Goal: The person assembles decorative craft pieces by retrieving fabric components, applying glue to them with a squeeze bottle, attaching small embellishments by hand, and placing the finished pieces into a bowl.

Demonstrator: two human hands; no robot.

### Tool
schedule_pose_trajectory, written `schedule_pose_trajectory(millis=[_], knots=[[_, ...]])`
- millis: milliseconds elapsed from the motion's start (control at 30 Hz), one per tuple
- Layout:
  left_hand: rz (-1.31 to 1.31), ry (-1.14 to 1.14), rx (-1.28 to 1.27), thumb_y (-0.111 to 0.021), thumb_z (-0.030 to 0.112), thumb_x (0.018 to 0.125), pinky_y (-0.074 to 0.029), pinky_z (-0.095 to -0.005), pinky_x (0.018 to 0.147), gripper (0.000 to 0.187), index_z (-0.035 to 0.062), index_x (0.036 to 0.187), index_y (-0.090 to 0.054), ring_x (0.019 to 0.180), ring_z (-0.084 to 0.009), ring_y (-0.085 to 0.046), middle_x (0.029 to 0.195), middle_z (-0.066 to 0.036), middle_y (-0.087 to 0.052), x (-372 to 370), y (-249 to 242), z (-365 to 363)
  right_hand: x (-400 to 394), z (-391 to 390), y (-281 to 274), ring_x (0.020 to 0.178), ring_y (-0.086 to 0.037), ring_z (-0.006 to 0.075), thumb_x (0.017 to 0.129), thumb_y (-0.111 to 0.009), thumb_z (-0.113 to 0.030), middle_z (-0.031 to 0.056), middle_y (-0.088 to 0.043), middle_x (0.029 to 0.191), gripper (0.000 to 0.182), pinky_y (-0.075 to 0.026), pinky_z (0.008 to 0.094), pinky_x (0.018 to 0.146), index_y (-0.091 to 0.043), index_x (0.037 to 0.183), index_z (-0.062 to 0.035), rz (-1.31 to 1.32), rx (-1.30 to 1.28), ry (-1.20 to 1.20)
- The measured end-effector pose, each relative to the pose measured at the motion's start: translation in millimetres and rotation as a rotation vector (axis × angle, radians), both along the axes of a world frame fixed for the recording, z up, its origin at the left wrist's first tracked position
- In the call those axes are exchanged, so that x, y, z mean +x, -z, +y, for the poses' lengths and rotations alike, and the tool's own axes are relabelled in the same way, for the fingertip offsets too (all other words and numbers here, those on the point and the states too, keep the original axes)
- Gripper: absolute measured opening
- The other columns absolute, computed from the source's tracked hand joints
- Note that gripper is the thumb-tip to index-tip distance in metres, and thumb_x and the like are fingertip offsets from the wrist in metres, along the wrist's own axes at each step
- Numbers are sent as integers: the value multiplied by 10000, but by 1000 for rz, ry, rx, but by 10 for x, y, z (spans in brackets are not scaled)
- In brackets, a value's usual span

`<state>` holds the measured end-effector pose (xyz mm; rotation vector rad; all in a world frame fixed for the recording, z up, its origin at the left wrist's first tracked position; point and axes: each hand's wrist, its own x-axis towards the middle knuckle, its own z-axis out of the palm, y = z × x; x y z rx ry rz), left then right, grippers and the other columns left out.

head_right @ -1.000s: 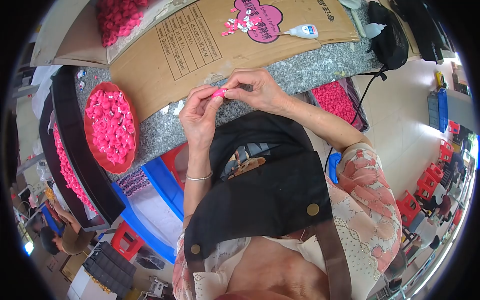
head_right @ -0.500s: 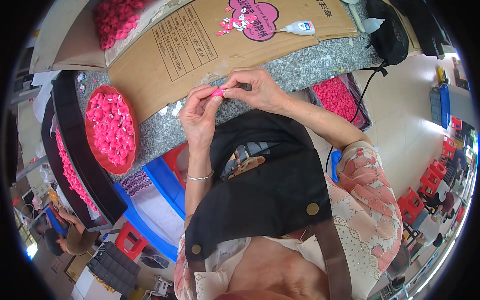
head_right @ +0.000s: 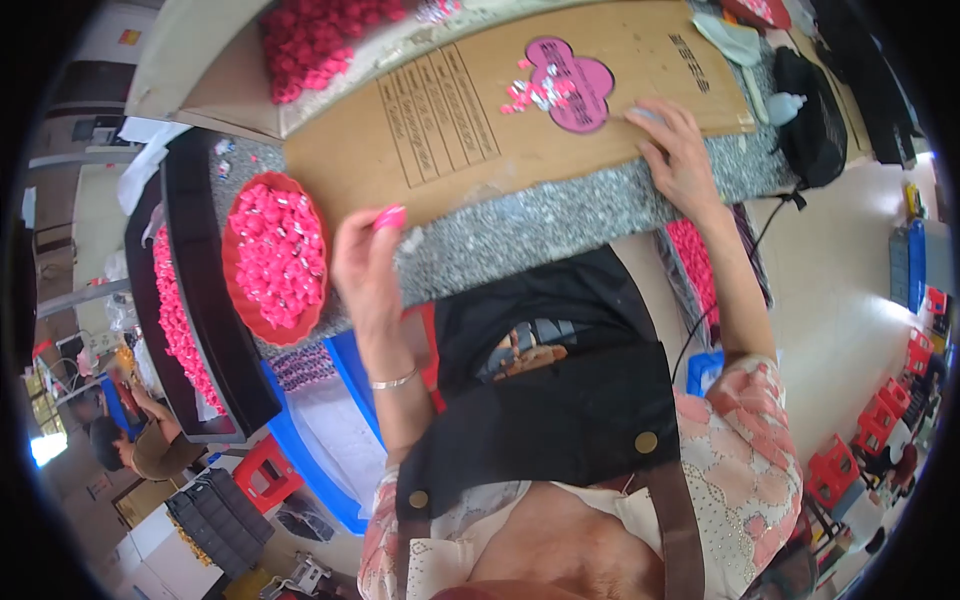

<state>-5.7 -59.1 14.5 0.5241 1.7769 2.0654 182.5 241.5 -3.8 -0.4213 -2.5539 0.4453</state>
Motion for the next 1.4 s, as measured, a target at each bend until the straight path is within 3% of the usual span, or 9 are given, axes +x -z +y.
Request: schedule_pose_trajectory(millis=[167,400,600,767,900,1067,1167,1267,1400], knots=[[1041,-677,-821,-595,-36,750,-357,-398,914,304,-8,1048,-540,1029,-311,-476,1038,-165,-508,-524,-386,-520,107,152,48,1060,-471,317,734,-507,73,135,-523,1102,401,-375,390,908,-549,1115,-44,-8,94,91],[940,-392,-519,-614,-8,731,-421,-380,780,175,13,904,-601,856,-302,-533,888,-136,-559,-1159,-193,528,166,285,241,1058,-478,271,862,-442,6,129,-509,1104,300,-380,363,906,-500,1154,-29,244,50,291],[1045,-515,-910,-694,148,693,-406,-424,787,238,35,888,-616,936,-309,-482,976,-113,-543,-1916,141,1209,326,237,-37,1005,-493,153,961,-359,-210,82,-501,1120,387,-405,323,858,-358,1301,-24,898,-1546,172],[1347,-403,-1117,-700,158,647,-388,-388,754,306,62,912,-582,928,-285,-477,987,-98,-547,-2045,101,1298,197,-211,-124,913,-532,158,913,-482,-190,78,-517,1040,513,-471,271,734,-277,1353,-24,715,-1707,77],[1223,-351,-799,-692,49,666,-421,-351,736,293,47,906,-525,826,-228,-537,865,-85,-558,-1898,-19,1246,-57,-640,-293,781,-566,159,889,-516,-197,77,-538,986,561,-481,258,596,-266,1356,-12,446,-1580,-137],[64,251,59,-639,-27,770,-488,-243,687,221,1,950,-514,822,-120,-571,868,-11,-506,-647,-126,1084,-428,-889,-393,721,-556,146,873,-541,-217,103,-551,993,535,-438,249,557,-318,1307,2,379,-1567,-529],[-157,358,119,-573,-65,807,-491,-267,769,257,-15,1054,-525,875,-143,-575,948,-30,-523,-77,81,898,-747,-1029,-368,732,-527,138,896,-515,-217,100,-544,1004,436,-426,262,612,-368,1247,-4,471,-1819,-678],[-215,272,241,-540,-80,826,-477,-274,824,329,-25,1148,-511,911,-147,-572,1049,-57,-526,246,80,726,-870,-1093,-311,761,-516,138,917,-485,-207,92,-533,1003,423,-422,261,632,-357,1265,-4,420,-1984,-502],[-232,278,301,-545,-49,842,-475,-269,832,381,-23,1215,-474,939,-151,-567,1078,-75,-554,235,252,539,-870,-1216,-240,765,-507,114,917,-489,-221,56,-532,955,419,-425,251,642,-385,1265,-13,399,-1972,-493]])
